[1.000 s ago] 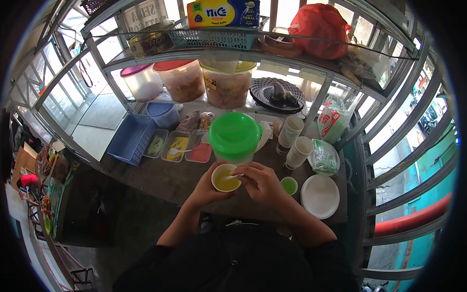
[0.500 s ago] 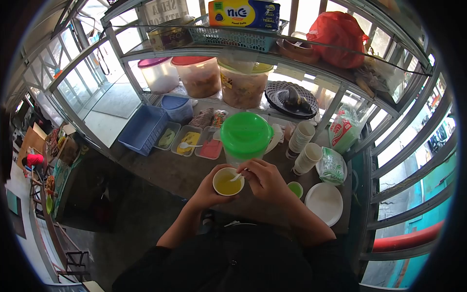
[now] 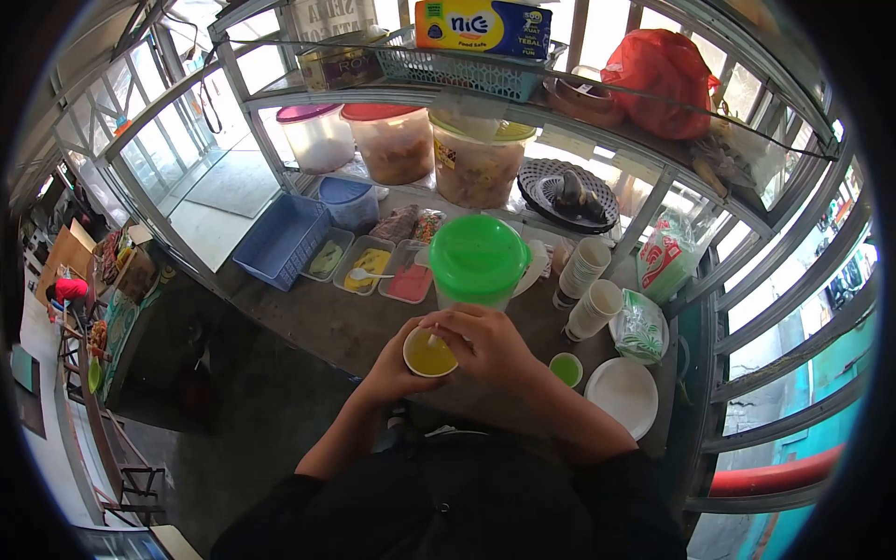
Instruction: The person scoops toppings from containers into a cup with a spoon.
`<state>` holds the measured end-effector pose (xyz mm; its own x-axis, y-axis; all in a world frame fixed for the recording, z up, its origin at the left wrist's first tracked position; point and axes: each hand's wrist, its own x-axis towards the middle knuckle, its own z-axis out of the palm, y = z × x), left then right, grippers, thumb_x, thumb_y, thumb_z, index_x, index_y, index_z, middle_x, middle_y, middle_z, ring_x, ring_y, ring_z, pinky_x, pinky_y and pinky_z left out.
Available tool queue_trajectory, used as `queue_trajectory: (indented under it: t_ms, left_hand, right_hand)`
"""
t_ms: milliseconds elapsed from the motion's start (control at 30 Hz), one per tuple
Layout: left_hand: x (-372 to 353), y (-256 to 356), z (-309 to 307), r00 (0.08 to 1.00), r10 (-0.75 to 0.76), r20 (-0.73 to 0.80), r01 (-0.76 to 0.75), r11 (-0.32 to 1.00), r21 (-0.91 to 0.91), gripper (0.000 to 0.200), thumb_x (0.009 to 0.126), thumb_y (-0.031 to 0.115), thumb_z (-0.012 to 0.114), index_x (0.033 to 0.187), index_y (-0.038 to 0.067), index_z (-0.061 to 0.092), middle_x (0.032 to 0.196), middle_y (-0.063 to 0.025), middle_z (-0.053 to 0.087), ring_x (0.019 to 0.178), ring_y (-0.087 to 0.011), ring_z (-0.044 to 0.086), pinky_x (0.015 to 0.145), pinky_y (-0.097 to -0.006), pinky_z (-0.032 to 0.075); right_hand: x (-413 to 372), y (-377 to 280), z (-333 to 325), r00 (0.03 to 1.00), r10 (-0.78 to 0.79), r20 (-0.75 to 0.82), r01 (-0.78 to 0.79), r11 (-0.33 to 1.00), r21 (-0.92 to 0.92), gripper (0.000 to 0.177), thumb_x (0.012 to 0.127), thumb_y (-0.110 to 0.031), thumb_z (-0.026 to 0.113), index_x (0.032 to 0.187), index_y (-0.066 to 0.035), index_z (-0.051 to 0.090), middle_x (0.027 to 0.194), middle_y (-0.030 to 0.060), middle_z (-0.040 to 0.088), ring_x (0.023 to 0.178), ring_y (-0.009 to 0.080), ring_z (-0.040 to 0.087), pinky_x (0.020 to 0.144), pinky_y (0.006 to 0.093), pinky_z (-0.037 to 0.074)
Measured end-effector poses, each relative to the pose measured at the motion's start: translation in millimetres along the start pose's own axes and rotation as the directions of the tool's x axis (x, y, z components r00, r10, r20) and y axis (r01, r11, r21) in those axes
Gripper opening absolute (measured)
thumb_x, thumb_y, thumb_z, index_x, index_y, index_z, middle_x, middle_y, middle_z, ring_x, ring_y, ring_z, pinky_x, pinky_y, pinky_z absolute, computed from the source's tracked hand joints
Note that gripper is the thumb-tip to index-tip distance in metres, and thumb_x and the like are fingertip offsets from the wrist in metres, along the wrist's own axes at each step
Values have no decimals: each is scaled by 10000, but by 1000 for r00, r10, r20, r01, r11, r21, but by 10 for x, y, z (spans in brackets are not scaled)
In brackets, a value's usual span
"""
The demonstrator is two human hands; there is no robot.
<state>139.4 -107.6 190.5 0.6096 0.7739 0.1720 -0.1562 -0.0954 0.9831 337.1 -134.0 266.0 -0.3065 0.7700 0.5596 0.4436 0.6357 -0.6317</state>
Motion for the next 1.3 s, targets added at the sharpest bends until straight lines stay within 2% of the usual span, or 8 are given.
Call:
queue_trajectory:
  t_ms: [100,200,300,500,700,900,1100,1300]
  left_hand:
    - [20,42,-18,1000,-3,-17,3,1000,27,823,717,107,900,1399,29,448,1232,-81,625,1153,-151,606,973,-319,494]
    - [24,-23,-23,998,50,-33,-49,998,49,818,717,105,900,1395,31,449,1227,-81,628,1150,-152,607,978,-321,493]
    - [27,-52,6,998,56,-28,-55,998,6,817,714,108,903,1391,33,451,1224,-81,628,1151,-154,607,982,-325,492]
    - [49,-14,-9,999,51,-11,-50,998,30,824,714,114,903,1395,32,447,1230,-81,624,1157,-153,604,981,-321,492]
    - [8,-35,-66,998,55,-26,-54,998,30,828,718,116,896,1402,27,438,1215,-80,629,1138,-155,612,971,-321,496]
    - [-4,-145,-44,999,49,-9,-49,998,34,825,718,124,886,1403,34,436,1203,-79,628,1111,-152,616,953,-320,502]
    - [19,-154,-73,999,37,-35,-37,999,13,802,721,134,882,1389,38,450,1190,-77,633,1101,-148,617,940,-316,504]
    - [29,-206,-66,998,37,-52,-36,999,32,789,716,136,883,1377,38,464,1186,-85,643,1108,-155,621,955,-322,498]
  right_hand:
    - [-66,43,-68,998,68,-19,-68,997,-27,139,915,38,651,1029,-30,693,945,105,718,838,246,735,736,318,571]
    - [-97,40,-60,983,177,56,-182,977,111,163,910,74,621,1027,-28,671,941,106,710,834,248,737,737,315,574]
    - [-70,48,-1,987,124,101,-140,977,163,188,905,90,609,1040,-29,662,952,108,704,818,249,737,734,308,575]
    - [-36,50,-53,997,38,72,-38,999,2,207,881,97,615,1037,-33,656,977,115,686,898,259,721,769,329,562]
    - [-148,-41,30,984,129,120,-145,981,131,176,938,22,609,1080,-68,660,1006,117,656,847,299,686,742,377,535]
    - [-85,13,150,995,-67,70,65,998,25,256,872,84,631,1083,-50,679,979,110,661,884,285,693,782,358,554]
    - [-135,4,128,996,57,67,-56,998,-9,172,895,63,639,1036,-30,674,974,114,660,857,270,701,747,341,553]
    - [-197,39,238,984,177,-19,-173,975,142,160,890,67,647,1026,-17,665,937,104,662,857,242,710,736,333,562]
